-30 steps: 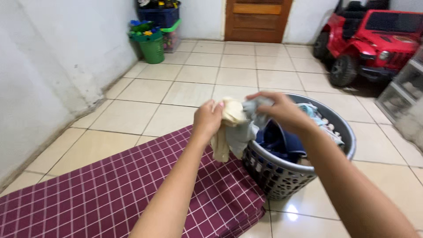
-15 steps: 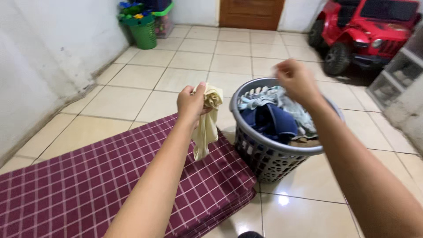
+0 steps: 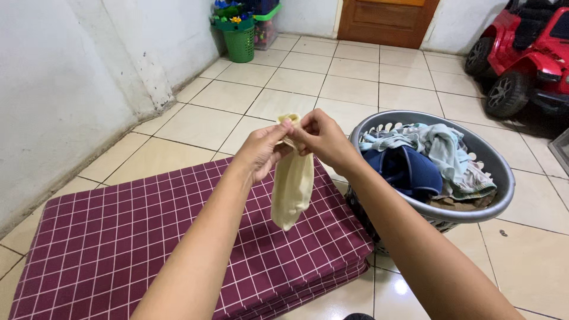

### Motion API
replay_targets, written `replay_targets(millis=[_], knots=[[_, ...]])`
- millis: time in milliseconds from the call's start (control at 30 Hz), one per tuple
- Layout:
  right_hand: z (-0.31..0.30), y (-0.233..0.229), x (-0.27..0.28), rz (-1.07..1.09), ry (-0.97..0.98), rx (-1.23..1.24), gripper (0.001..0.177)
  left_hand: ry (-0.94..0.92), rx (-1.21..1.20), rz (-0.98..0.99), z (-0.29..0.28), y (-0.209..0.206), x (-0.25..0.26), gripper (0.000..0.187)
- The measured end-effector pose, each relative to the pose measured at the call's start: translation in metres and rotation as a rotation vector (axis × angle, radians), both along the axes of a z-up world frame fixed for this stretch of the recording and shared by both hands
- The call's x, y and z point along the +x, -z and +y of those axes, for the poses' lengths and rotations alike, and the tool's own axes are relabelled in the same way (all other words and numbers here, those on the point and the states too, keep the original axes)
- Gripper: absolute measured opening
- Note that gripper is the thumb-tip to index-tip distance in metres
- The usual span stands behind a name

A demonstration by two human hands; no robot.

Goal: The person takes clothes from a laundry basket and folds them one by one on a purple checkered mat. They handle several tank tops and a pair of underwear, smoothing and folding each item neatly before stacking them.

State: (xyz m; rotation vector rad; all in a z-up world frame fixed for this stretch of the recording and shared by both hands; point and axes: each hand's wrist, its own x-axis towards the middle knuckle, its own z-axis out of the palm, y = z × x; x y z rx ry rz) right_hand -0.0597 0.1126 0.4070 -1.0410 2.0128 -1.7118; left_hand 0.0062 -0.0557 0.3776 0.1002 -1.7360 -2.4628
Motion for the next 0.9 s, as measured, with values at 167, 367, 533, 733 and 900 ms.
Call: replay_targets(millis=[167,367,533,733,900], knots=[[0.006,-0.001,-0.002,-0.120,-0.047,0.031,0.024,-0.053,-0.089,-0.134,-0.003,-0.002,0.001,0.030],[0.027,-0.018,-0.010,0.024,0.106,0.228,0.022,-0.334,-0.705,-0.180,-0.026,-0.006,0.003,0.027],[0.042,-0.034,-0.014,0.128,0.293,0.396,0.020,-0.408,-0.620,-0.051,-0.048,-0.019,0.022,0.028],[0.040,-0.024,-0.033,-0.109,0.267,0.213,0.017,-0.321,-1.073,0.018,-0.054,-0.035,0.040,0.041],[0.029,-0.021,-0.047,-0.027,0.188,0.138,0.021,-0.342,-1.087,-0.128,-0.058,-0.040,0.034,0.024]])
